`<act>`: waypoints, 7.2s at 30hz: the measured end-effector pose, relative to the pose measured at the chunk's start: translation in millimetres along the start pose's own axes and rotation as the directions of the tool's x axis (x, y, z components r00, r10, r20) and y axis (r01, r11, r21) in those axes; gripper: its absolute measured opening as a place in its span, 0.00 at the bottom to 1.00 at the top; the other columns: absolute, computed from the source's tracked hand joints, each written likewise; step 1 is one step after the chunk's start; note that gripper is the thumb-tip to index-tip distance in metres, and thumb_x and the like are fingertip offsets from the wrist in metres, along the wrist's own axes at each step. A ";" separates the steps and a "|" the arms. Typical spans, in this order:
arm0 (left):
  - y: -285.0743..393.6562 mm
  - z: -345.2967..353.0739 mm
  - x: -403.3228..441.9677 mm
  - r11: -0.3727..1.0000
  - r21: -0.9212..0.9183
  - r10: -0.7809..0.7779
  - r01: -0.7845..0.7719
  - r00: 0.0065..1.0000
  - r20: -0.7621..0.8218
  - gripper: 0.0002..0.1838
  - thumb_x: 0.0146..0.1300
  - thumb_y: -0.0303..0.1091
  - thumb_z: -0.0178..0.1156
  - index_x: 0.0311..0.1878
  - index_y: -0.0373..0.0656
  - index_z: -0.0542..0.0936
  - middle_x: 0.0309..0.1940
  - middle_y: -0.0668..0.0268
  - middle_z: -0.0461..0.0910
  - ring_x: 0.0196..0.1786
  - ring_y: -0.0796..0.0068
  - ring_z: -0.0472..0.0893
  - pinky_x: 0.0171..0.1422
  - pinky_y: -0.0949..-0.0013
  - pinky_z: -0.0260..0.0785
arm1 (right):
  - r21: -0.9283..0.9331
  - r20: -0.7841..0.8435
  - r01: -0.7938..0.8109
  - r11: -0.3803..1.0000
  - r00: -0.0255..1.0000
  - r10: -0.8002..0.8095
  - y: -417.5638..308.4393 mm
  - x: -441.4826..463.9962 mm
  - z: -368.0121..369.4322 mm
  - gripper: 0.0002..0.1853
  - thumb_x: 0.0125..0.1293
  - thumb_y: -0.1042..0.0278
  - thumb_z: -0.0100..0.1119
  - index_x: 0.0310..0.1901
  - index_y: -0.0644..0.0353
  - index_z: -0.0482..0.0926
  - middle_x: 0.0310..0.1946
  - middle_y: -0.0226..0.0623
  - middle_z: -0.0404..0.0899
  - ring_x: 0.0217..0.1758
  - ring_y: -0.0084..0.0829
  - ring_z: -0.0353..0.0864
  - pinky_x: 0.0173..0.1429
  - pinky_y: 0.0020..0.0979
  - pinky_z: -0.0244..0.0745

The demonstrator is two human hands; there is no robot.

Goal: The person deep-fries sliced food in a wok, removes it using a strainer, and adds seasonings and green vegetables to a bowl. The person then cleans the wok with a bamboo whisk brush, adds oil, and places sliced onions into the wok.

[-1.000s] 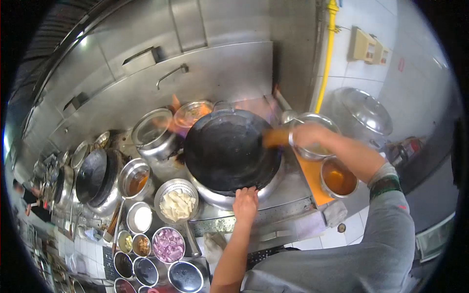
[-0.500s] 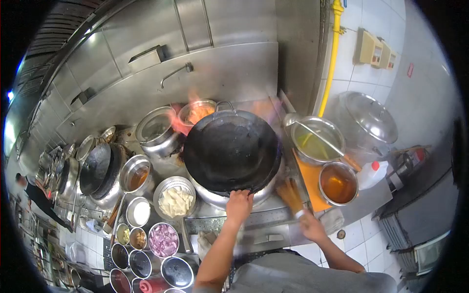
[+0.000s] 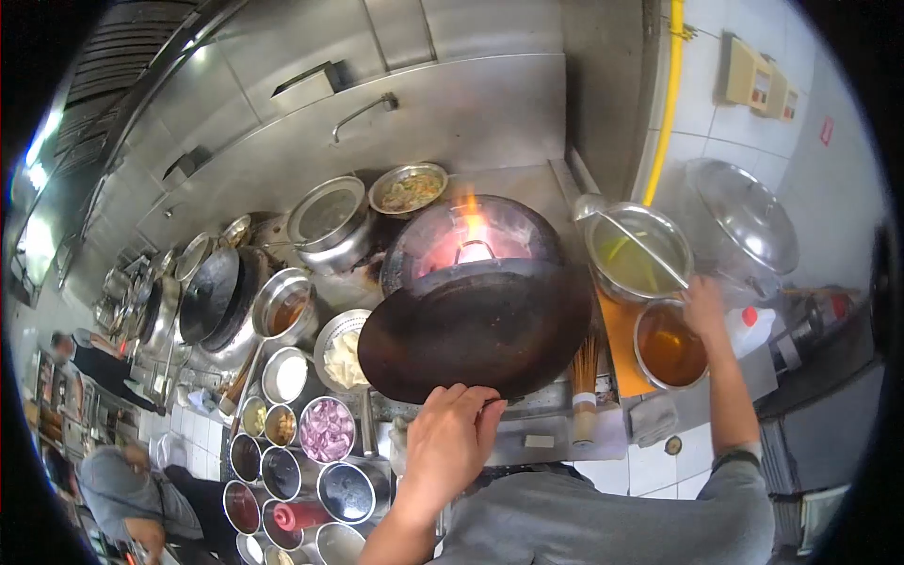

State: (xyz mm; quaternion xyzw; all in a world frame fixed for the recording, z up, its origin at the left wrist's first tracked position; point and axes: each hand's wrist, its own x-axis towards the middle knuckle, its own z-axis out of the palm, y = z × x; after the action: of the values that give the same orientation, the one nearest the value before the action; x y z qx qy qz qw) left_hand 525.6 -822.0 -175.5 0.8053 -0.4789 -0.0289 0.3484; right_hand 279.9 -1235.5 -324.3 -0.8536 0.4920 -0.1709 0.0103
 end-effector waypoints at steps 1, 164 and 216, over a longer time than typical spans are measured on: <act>-3.9 3.7 -0.6 1.000 0.002 0.001 -0.001 1.000 0.004 0.06 0.61 0.32 0.63 0.37 0.41 0.85 0.28 0.59 0.80 0.37 0.55 0.77 0.43 0.57 0.70 | -0.022 0.085 -0.028 0.999 0.996 0.029 6.7 9.4 2.3 0.20 0.62 0.65 0.63 0.53 0.64 0.72 0.52 0.54 0.73 0.60 0.57 0.72 0.60 0.52 0.70; -151.8 -23.6 -348.6 0.741 -0.331 -0.668 0.584 0.588 -0.457 0.10 0.62 0.25 0.60 0.45 0.35 0.82 0.39 0.55 0.83 0.41 0.61 0.83 0.47 0.63 0.74 | 0.932 0.364 -0.214 0.294 0.569 -0.737 -513.3 9.1 42.6 0.12 0.59 0.75 0.65 0.46 0.62 0.79 0.37 0.37 0.83 0.37 0.30 0.85 0.40 0.34 0.83; -61.5 50.2 -374.3 0.464 -0.436 -0.836 0.771 0.218 -0.504 0.11 0.68 0.27 0.56 0.49 0.30 0.80 0.43 0.58 0.82 0.45 0.70 0.80 0.51 0.69 0.72 | 0.766 -0.009 0.629 0.130 0.213 -0.977 -589.6 -154.4 54.8 0.11 0.54 0.69 0.55 0.37 0.59 0.85 0.34 0.51 0.83 0.39 0.51 0.84 0.41 0.49 0.77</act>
State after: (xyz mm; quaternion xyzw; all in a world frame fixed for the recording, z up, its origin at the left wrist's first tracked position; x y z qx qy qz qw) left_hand 350.7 -534.2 -357.2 0.8685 0.1668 0.0607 0.4628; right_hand 719.0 -809.4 -309.8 -0.9231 -0.1996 -0.0659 0.3220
